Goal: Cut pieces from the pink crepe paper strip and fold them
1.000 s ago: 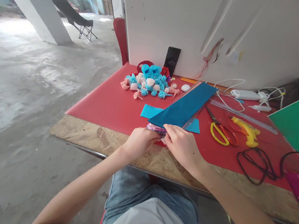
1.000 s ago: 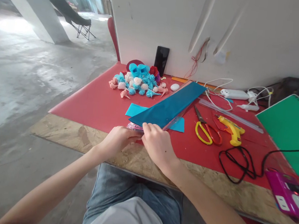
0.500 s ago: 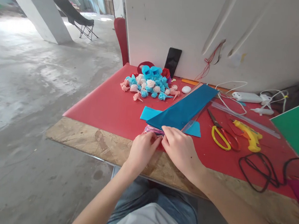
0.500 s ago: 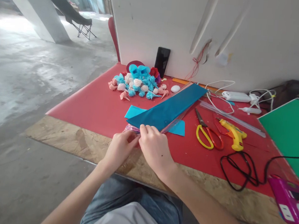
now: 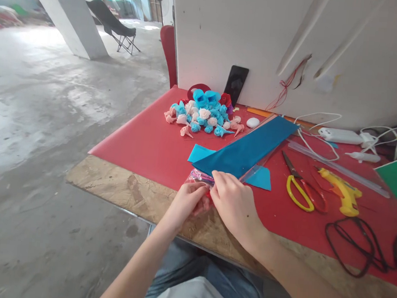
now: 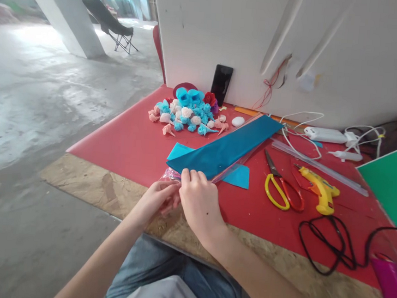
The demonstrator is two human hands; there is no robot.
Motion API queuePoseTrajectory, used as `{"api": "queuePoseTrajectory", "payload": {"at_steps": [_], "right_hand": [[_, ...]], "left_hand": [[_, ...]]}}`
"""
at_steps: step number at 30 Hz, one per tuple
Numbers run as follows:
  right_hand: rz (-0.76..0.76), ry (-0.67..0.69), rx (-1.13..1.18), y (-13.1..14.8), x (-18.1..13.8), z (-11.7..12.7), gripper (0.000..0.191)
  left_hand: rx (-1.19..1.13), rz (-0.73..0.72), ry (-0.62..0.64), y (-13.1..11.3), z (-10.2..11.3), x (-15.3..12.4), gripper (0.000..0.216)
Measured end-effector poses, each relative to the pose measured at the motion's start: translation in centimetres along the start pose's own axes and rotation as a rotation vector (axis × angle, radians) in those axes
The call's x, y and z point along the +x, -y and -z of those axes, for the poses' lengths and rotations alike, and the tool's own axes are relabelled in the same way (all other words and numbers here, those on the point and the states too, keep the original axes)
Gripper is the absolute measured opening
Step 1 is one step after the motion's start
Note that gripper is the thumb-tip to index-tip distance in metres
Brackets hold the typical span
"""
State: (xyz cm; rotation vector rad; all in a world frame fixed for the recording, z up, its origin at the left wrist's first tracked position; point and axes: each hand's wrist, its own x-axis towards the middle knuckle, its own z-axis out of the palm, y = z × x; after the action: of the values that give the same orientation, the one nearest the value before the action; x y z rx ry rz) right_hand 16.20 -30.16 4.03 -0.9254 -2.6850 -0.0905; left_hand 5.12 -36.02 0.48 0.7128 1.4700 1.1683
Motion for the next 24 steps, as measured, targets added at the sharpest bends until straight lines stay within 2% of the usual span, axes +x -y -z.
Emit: {"api": "queuePoseTrajectory", "payload": {"at_steps": [2,7,11,17,20,24], "right_hand": [[-0.002,0.008,-0.007,0.0,0.1,0.2,0.019],[0.007,0.03,-0.035,0.1,-0.1,0.4,0.021],[0.004,0.101,-0.067,0.4,-0.2,0.5,0.019],[-0.029,0.228,-0.148,0.9,0.0,0.8,0.023],[-0.017,0.22,-0.163,0.9,-0.1,0.6,0.031],[0.004,0.179,-0.162,0.5,-0.3,0.3,0.035]], "left_hand": [[-0.113,0.065,0.078,-0.1,0.0,-0.1,0.026],[-0.103,0.136,0.126,-0.4,-0.2,0.0,0.027],[0.0,0.134,0.058,-0.4,-0.8,0.3,0.029],[0.125,0.02,-0.14,-0.4,-1.4,0.0,0.026],[0.13,-0.027,-0.176,-0.3,-1.5,-0.3,0.027],[0.088,-0.062,-0.162,-0.1,-1.7,-0.2,0.02]]}}
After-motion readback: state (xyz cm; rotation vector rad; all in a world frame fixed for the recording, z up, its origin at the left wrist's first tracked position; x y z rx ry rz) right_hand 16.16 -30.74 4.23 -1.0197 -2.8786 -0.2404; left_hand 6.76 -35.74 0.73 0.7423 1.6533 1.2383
